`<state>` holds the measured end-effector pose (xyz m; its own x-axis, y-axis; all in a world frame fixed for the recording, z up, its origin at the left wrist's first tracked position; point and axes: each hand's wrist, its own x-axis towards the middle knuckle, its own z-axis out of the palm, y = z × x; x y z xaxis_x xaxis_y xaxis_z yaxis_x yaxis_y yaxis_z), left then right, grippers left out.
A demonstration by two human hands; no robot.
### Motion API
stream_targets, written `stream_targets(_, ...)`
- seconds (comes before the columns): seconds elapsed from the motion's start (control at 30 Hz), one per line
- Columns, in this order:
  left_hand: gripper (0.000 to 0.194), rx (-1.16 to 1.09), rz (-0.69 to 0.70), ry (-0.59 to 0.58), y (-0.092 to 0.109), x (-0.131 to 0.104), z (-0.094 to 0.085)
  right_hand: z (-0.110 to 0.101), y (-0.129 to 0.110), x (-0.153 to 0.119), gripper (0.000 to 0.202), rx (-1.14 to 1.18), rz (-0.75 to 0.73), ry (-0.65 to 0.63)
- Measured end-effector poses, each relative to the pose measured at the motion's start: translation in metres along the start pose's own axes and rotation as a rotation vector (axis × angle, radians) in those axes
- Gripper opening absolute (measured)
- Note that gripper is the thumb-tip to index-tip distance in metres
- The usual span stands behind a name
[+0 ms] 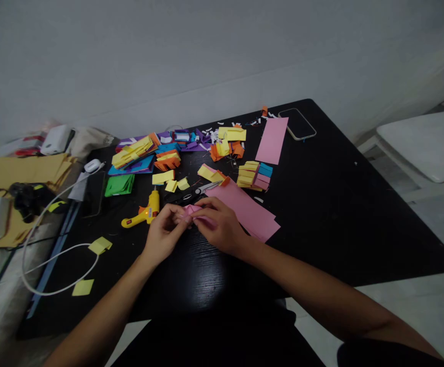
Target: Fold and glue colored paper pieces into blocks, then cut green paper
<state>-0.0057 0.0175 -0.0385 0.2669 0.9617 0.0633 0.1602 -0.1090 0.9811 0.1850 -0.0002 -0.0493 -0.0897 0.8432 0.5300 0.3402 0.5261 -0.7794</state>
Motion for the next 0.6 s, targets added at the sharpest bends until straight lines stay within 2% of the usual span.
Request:
stream_targets(0.1, 0.024, -0.005, -0.020, 0.049, 0.000, 0.002, -0.001, 0.001, -0.001, 0.000, 0.024, 0.070, 0.092, 0.009)
stream_targets(0.23, 0.030, -0.027, -0.055, 0.077, 0.002, 0.003, -0.001, 0.005, 0.006, -0.002, 0.039, 0.300, 0.358, -0.001)
stream_targets(0.33, 0.030, -0.043, -0.062, 0.058, 0.004, 0.002, -0.001, 0.007, 0.013, 0.000, 0.037, 0.466, 0.470, -0.085)
stream_targets(0.43, 0.029, -0.065, -0.068, 0.047, 0.004, 0.002, -0.001, 0.005, 0.015, 0.003, 0.030, 0.534, 0.546, -0.166)
stream_targets(0.6, 0.026, 0.000, -0.057, 0.067, 0.002, 0.001, -0.003, 0.001, 0.011, 0.007, 0.027, 0.603, 0.628, -0.202)
